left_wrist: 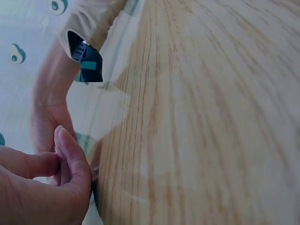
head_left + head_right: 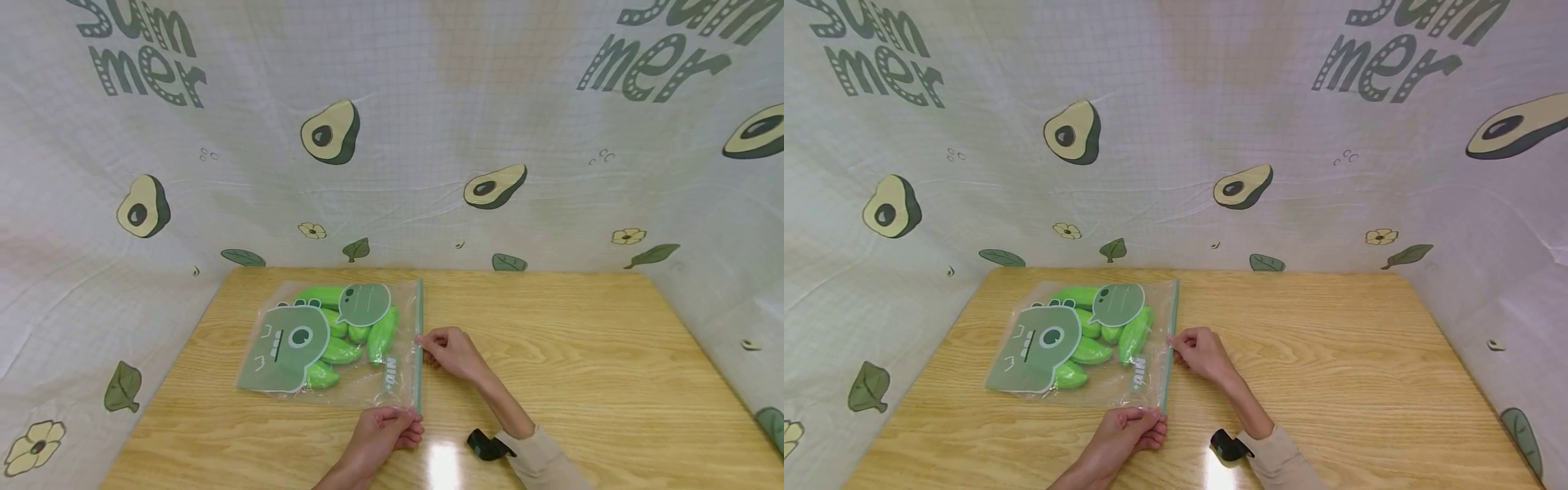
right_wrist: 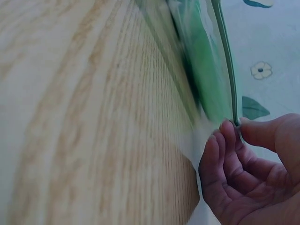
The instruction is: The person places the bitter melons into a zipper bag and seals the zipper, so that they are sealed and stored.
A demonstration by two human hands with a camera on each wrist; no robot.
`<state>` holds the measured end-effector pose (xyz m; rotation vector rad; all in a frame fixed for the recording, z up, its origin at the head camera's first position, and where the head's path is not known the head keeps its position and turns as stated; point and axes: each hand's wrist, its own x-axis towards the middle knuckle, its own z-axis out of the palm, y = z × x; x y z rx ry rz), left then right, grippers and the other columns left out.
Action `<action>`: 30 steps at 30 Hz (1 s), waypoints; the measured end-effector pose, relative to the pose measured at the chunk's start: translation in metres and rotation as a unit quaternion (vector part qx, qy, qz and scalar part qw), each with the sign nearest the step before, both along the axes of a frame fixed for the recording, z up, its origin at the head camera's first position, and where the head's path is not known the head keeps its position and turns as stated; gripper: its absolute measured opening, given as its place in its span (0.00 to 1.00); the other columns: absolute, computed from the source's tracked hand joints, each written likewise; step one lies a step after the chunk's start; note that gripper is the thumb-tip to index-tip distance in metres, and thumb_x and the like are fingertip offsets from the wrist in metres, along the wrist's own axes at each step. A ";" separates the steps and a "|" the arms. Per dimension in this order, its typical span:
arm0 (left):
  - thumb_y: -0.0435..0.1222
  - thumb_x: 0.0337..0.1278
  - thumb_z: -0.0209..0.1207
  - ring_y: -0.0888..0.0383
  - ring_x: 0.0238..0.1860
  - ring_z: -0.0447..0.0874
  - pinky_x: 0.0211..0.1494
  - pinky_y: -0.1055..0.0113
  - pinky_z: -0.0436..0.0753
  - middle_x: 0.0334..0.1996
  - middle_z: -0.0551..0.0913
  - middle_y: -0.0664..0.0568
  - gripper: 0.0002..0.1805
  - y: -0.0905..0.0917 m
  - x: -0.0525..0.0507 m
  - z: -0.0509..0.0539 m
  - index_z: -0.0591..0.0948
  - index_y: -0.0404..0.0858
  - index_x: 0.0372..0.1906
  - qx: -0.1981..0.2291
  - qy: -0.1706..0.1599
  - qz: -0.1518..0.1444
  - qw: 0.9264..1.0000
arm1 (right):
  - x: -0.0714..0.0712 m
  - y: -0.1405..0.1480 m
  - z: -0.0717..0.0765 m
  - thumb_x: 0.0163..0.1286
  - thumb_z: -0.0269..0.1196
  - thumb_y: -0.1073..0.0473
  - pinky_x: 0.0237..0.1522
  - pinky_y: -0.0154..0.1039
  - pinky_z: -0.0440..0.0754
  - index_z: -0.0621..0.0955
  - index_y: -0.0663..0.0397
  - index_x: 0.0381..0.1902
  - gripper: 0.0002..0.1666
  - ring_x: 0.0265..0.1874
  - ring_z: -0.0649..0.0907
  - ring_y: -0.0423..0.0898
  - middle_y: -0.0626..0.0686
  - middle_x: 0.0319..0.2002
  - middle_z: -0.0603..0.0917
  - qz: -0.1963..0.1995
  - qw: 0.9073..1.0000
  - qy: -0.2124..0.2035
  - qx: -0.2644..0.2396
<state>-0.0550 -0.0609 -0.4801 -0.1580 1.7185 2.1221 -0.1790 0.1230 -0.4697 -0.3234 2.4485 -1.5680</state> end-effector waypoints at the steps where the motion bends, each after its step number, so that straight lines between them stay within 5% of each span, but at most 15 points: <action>1: 0.32 0.75 0.57 0.62 0.31 0.86 0.40 0.72 0.87 0.32 0.88 0.48 0.16 0.000 0.000 0.000 0.82 0.17 0.46 0.000 0.000 0.000 1.000 | -0.001 0.000 0.000 0.77 0.62 0.54 0.25 0.34 0.83 0.85 0.62 0.30 0.18 0.22 0.82 0.43 0.54 0.22 0.84 0.000 1.000 0.000 -0.001; 30: 0.31 0.74 0.57 0.62 0.31 0.87 0.39 0.72 0.87 0.32 0.88 0.46 0.16 0.000 0.000 -0.002 0.82 0.16 0.46 0.011 0.004 0.003 1.000 | -0.017 0.001 0.002 0.78 0.62 0.55 0.26 0.37 0.83 0.85 0.65 0.31 0.19 0.24 0.82 0.45 0.56 0.23 0.84 -0.008 1.000 0.001 -0.020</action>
